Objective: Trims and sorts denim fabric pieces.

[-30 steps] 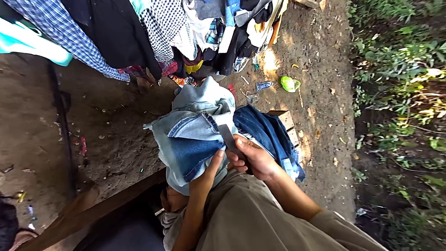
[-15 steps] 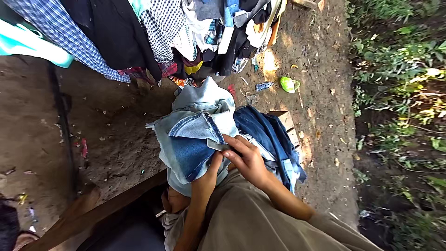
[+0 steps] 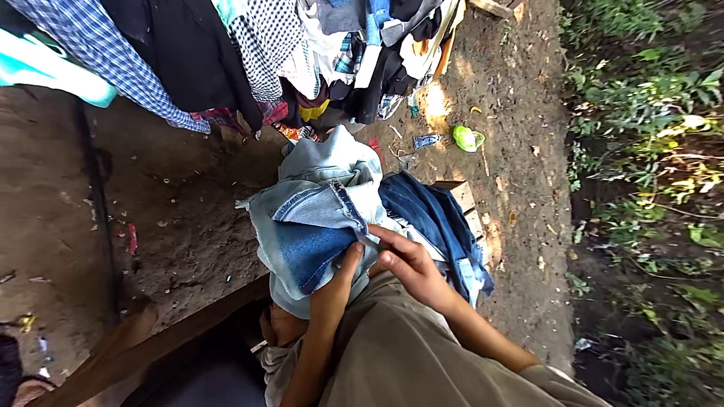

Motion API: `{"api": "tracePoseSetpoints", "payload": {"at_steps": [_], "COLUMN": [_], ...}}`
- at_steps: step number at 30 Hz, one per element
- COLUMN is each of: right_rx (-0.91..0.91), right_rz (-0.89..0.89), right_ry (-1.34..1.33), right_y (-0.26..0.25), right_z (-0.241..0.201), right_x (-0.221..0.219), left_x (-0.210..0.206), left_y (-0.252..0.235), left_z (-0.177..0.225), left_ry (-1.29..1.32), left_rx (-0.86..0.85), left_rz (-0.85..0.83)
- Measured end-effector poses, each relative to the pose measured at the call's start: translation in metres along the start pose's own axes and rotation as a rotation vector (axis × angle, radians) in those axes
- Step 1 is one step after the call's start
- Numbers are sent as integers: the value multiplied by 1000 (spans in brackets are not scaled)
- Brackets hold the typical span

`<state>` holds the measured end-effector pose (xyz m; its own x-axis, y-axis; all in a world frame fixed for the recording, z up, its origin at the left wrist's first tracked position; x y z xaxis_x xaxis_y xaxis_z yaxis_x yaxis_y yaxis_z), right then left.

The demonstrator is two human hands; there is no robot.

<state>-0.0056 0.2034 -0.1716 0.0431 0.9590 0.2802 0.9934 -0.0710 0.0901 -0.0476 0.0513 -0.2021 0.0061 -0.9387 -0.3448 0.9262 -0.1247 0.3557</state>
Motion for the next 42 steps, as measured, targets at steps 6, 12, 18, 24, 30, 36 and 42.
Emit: {"api": "tracePoseSetpoints", "payload": {"at_steps": [6, 12, 18, 24, 30, 36, 42], "right_rx": [187, -358, -569, -172, 57, 2, 105], "right_rz": [99, -63, -248, -65, -133, 87, -124], "right_ry": [324, -724, -925, -290, 253, 398, 327], "right_y": [-9, -34, -35, -25, 5, -6, 5], "right_z": [5, 8, 10, -8, -27, -2, -20], "right_x": [1, -18, -14, 6, -15, 5, -12], "left_x": [1, 3, 20, 49, 44, 44, 39], "left_y": [4, -9, -7, 6, 15, 21, 24], "left_z": [2, 3, 5, 20, 19, 19, 23], "left_ry": [-98, -89, -3, 69, -35, 1, -28], "left_rx": [-95, -125, -132, -24, 50, 122, 110], "left_rz": [-33, -60, -35, 92, -29, -54, -101]}}
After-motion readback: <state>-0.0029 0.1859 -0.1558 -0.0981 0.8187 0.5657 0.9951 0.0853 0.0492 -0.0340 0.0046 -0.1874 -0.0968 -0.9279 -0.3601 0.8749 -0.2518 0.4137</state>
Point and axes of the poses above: each hand's wrist, its own y-axis away from the middle knuckle, its own x-axis out of the back of the hand, z = x × y, the point moved 5 cm from there along -y, towards the middle knuckle
